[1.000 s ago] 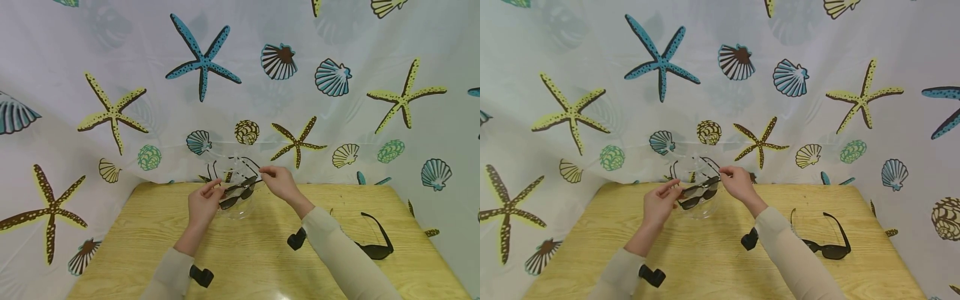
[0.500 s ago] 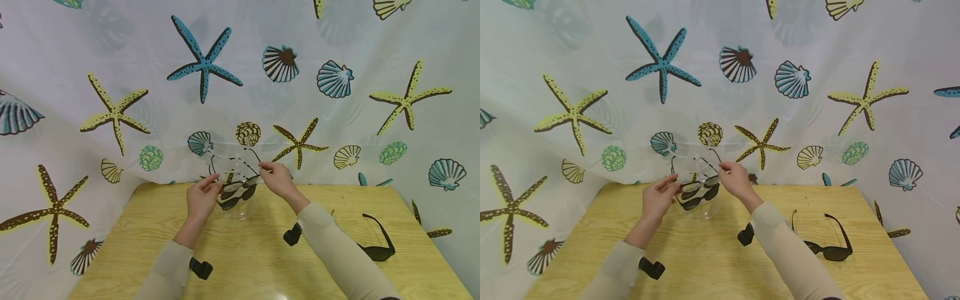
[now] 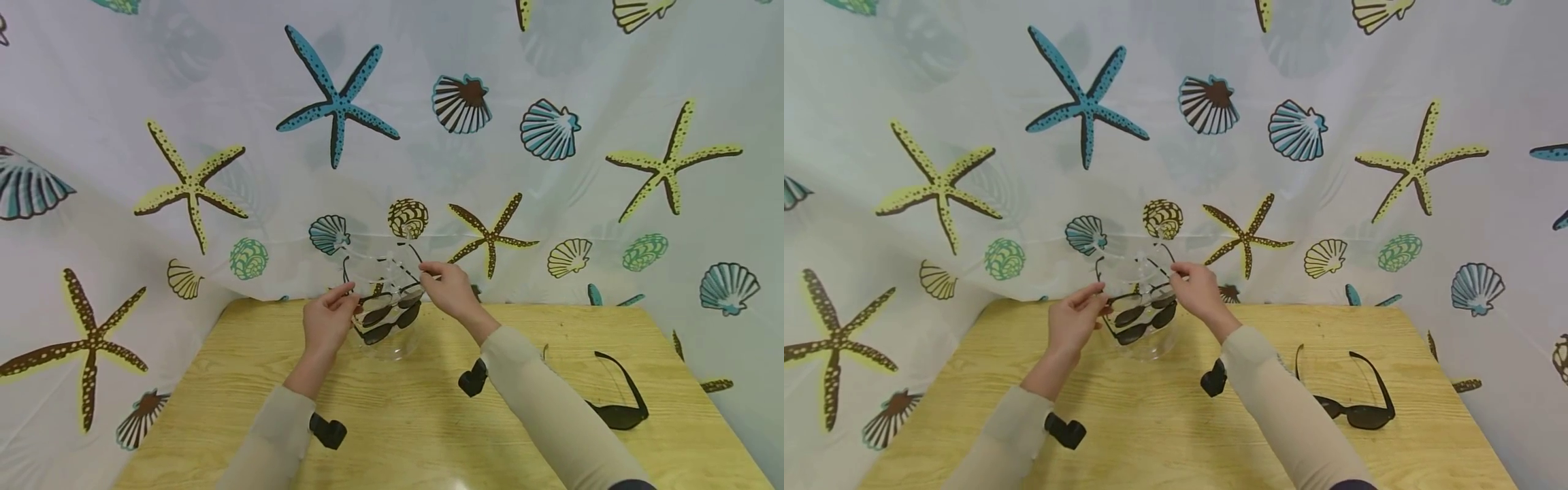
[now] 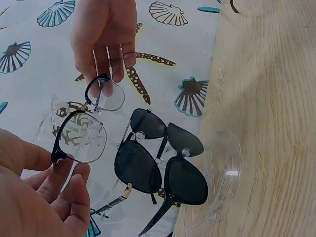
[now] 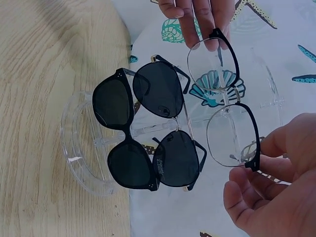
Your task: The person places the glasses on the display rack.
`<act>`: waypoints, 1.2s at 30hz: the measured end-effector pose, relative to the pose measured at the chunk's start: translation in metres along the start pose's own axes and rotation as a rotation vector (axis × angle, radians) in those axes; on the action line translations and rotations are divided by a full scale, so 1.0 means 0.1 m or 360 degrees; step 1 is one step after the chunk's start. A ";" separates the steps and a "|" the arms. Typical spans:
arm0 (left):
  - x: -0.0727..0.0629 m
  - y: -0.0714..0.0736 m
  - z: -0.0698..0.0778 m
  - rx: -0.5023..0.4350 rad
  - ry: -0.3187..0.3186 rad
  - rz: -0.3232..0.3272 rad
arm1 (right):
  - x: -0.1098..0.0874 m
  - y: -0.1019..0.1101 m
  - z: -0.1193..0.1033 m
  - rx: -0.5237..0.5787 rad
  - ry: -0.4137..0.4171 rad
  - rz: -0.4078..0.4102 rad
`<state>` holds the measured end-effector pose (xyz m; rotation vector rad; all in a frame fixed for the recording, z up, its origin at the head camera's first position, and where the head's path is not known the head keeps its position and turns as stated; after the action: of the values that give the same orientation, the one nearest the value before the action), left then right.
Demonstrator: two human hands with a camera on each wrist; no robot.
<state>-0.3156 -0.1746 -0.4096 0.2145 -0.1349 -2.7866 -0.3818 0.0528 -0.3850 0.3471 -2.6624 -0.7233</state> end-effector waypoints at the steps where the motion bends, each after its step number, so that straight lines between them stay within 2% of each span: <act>1: 0.00 0.00 0.00 0.0008 0.0003 0.0003 | 0.01 0.00 0.00 0.0011 -0.0003 0.0001; 10: 0.06 -0.02 0.01 0.0079 0.0011 0.0032 | 0.09 -0.04 0.04 0.0095 0.0009 0.0003; 20: 0.09 -0.06 0.08 0.0134 -0.0002 0.0012 | 0.12 0.01 0.03 0.0129 -0.0015 0.0027; 29: 0.11 -0.07 0.12 0.0097 -0.0012 0.0013 | 0.15 0.02 0.03 0.0119 -0.0019 0.0073; 36: 0.14 -0.11 0.13 0.0100 -0.0042 0.0000 | 0.19 -0.03 0.03 0.0132 -0.0017 0.0051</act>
<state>-0.3347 -0.1687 -0.3997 0.1932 -0.2288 -2.7884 -0.3995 0.0456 -0.3842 0.3229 -2.7071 -0.6080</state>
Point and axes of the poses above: each hand's wrist, its own x-axis towards the middle knuckle, its own y-axis out of the back of the hand, z = x × y, the point moved 6 cm from there along x, towards the middle knuckle, and after that the axes turned 11 degrees about y, right-handed, at the moved point
